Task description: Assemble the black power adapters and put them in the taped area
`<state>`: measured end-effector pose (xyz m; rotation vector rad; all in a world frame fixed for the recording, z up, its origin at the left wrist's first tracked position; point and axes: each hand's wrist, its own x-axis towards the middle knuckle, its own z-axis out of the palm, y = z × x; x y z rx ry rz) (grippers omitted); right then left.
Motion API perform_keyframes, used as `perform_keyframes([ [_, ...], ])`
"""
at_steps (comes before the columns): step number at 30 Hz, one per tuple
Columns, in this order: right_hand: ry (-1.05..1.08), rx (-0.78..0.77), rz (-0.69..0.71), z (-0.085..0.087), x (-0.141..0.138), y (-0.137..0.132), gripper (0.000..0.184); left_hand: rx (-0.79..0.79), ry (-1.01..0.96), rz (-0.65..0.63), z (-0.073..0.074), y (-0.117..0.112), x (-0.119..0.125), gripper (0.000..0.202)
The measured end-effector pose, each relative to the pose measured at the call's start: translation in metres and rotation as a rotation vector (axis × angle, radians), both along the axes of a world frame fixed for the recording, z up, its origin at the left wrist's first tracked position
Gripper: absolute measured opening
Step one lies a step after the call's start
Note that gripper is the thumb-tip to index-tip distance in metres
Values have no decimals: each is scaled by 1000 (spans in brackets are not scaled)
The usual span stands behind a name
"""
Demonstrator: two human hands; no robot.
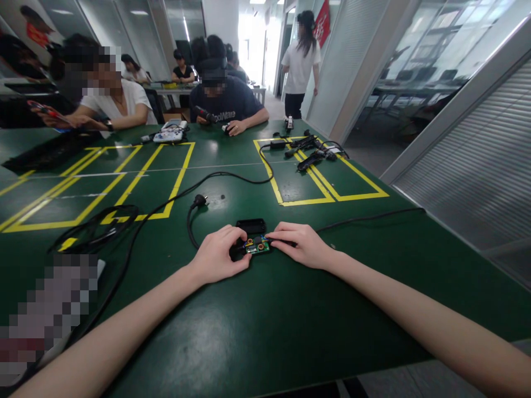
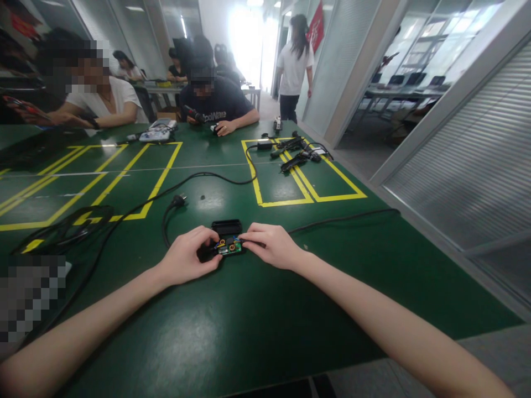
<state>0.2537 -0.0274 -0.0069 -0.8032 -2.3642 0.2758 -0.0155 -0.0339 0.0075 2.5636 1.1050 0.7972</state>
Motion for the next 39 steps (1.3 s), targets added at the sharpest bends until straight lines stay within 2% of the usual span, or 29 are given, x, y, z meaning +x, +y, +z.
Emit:
perform_keyframes([
  [11,-155,48,11,5,5,1,29,31,11,-14,-1,0,-1,10],
  [14,-143,39,24,5,6,2,29,-2,-2,-23,-1,1,-2,5],
  [21,-68,-17,45,2,6,2,25,-64,-30,-16,-2,1,-2,12],
  [28,-87,-26,62,2,6,2,30,10,-169,-41,-6,-2,-1,9],
  [34,-101,-32,57,3,6,2,30,-20,-118,-16,-2,-4,-1,7],
  [39,-99,-29,66,4,7,2,32,36,-187,-25,-1,-4,-1,8],
])
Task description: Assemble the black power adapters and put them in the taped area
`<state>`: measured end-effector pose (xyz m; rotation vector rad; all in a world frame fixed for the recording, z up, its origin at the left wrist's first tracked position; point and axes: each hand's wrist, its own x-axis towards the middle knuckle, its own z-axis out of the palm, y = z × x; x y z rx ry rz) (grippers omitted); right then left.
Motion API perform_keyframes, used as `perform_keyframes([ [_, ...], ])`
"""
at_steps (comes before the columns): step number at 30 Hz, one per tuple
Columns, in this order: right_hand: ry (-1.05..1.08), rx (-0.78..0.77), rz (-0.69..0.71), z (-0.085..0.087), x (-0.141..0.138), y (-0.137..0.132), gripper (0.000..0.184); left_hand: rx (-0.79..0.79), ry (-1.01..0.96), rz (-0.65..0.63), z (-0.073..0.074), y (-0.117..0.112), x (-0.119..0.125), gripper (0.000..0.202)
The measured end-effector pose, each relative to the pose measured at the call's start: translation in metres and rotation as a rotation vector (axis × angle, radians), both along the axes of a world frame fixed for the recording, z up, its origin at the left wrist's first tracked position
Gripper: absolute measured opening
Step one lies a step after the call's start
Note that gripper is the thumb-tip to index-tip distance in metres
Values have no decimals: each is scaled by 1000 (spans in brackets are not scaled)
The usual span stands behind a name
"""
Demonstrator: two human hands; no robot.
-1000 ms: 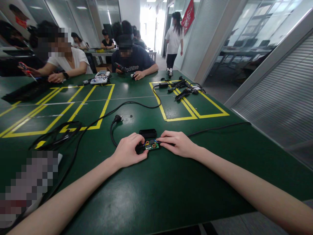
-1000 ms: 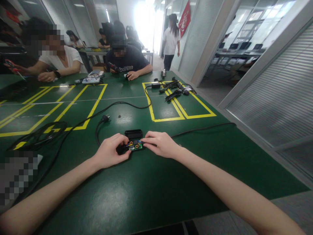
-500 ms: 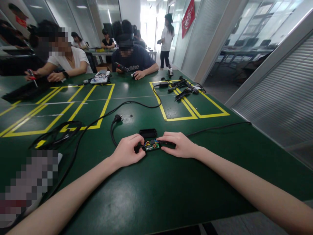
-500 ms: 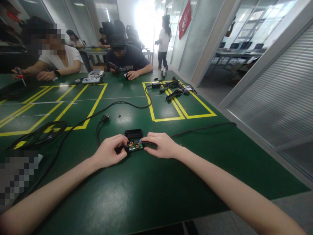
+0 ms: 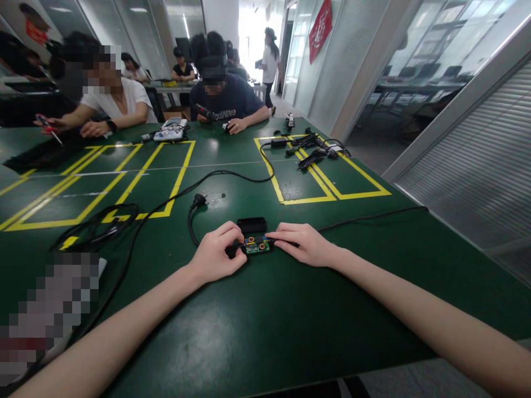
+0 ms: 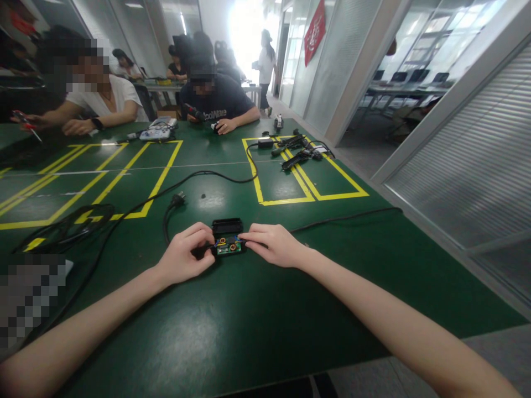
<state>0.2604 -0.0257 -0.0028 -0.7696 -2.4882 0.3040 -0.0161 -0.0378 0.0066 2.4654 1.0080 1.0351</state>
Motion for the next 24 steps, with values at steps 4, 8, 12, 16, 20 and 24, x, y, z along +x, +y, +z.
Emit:
perform_keyframes([
  [4,19,-18,-8,0,0,0,30,-7,-15,-6,-1,0,0,9],
  [8,60,-95,-39,-1,-1,0,18,-55,22,-5,-2,1,-1,8],
  [12,100,-80,-3,1,-2,0,14,-72,60,-20,-3,2,-1,7],
  [16,92,-47,27,2,-2,2,14,-91,85,-21,-3,3,-2,5],
  [20,80,-20,47,0,-1,3,17,-123,84,-19,-2,3,-1,5],
  [24,61,-15,44,0,-1,4,21,-146,66,-15,-1,4,-2,10],
])
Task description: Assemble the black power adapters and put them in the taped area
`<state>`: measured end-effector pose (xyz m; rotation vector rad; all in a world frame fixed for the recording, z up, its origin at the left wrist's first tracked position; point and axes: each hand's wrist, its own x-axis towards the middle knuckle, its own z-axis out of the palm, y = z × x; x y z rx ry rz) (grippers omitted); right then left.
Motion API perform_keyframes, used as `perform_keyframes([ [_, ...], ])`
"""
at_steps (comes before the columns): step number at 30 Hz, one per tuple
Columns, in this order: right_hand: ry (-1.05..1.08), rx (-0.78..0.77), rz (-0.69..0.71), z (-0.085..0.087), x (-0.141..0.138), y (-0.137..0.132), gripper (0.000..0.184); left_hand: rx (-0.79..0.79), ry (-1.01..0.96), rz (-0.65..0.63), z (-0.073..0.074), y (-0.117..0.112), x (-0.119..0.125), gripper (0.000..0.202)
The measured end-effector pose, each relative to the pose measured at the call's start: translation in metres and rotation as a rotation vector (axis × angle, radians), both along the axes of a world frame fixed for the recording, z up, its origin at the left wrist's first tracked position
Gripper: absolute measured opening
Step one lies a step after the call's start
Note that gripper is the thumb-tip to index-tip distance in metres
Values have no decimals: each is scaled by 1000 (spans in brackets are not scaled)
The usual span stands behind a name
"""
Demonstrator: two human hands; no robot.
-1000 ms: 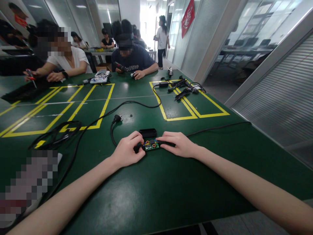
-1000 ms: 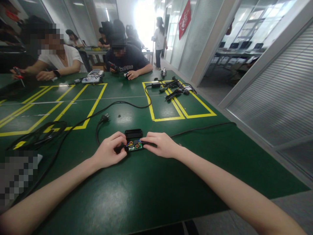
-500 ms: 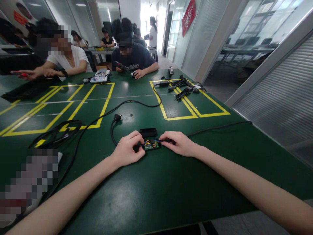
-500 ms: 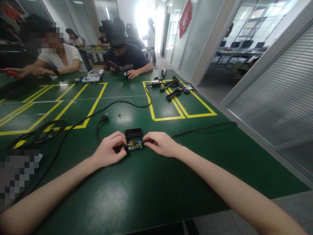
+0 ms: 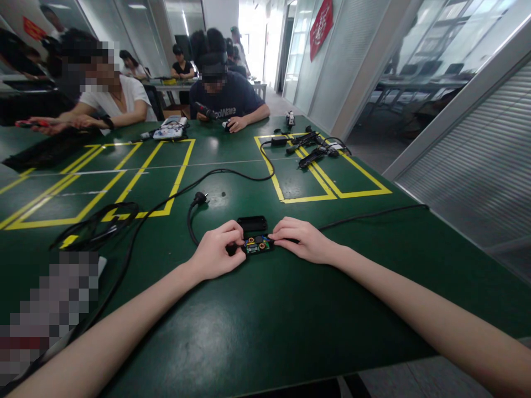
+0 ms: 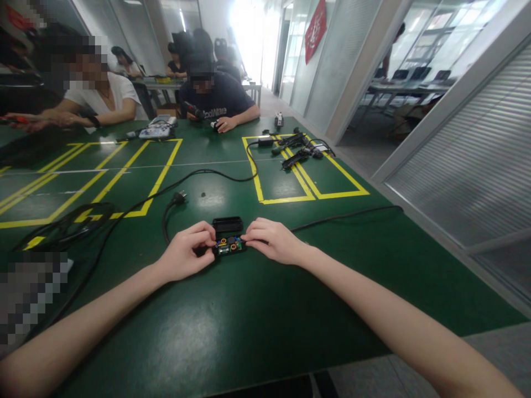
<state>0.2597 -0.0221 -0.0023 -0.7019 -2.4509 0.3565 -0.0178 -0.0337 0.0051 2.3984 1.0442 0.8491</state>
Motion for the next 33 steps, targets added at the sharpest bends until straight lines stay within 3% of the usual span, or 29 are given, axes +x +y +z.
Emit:
perform_keyframes([
  [7,-42,23,-16,4,-1,-1,23,44,65,-32,3,2,-3,14],
  [14,-46,44,-46,1,0,2,28,173,48,33,2,5,-4,10],
  [17,-8,48,-88,0,-1,2,30,177,74,95,1,6,-3,23],
  [22,-4,39,-236,-8,-3,4,37,135,208,131,-3,8,-1,64],
  [26,-27,-3,-215,-12,-3,7,33,126,210,95,-3,9,-1,62],
  [33,180,-181,-238,-6,-8,3,22,127,122,64,-2,5,-2,66],
])
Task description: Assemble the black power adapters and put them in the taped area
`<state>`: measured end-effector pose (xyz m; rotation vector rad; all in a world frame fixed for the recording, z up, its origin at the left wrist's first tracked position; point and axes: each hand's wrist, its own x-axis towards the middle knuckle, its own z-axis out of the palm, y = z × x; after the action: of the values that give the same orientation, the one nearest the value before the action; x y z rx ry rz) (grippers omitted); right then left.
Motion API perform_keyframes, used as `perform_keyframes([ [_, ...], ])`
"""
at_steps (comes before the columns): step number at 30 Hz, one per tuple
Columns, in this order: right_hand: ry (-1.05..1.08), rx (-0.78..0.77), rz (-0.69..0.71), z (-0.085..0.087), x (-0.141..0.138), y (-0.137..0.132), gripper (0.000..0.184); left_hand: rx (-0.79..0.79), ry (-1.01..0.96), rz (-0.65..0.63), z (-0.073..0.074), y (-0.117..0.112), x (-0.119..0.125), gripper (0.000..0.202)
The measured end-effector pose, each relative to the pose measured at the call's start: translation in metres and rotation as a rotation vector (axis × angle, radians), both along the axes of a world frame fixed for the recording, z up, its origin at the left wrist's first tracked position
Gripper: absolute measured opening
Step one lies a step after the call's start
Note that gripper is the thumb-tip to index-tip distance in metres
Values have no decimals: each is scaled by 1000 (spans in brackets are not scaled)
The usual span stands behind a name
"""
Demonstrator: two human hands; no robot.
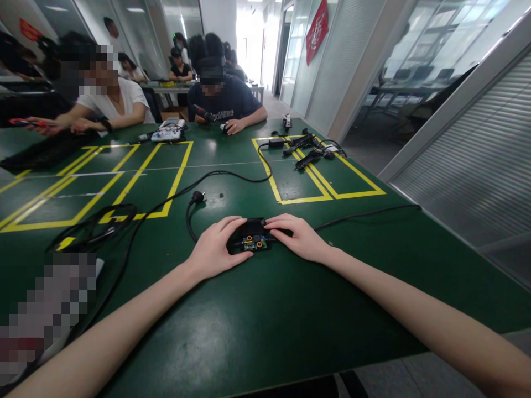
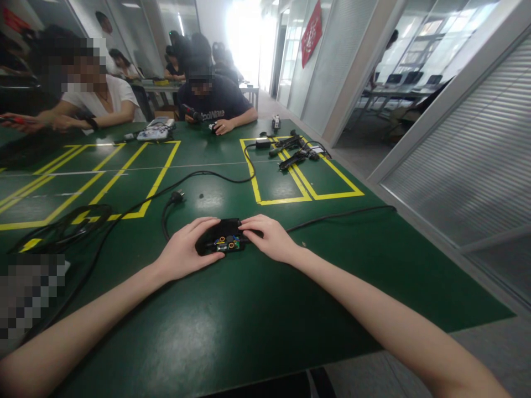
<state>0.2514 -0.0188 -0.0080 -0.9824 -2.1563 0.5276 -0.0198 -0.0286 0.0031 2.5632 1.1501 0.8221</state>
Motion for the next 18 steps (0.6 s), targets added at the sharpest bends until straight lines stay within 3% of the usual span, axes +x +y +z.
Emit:
perform_keyframes([
  [6,277,-230,-53,0,-11,-3,16,-42,-46,-38,0,-2,0,59],
  [10,458,-408,-101,-7,-15,-1,28,-44,-49,-57,-1,-2,-1,53],
  [13,511,-451,-114,-9,-17,1,41,-40,-34,-62,0,-2,-1,46],
  [18,520,-486,-91,-7,-18,3,35,-19,-18,-78,-1,-3,1,33],
])
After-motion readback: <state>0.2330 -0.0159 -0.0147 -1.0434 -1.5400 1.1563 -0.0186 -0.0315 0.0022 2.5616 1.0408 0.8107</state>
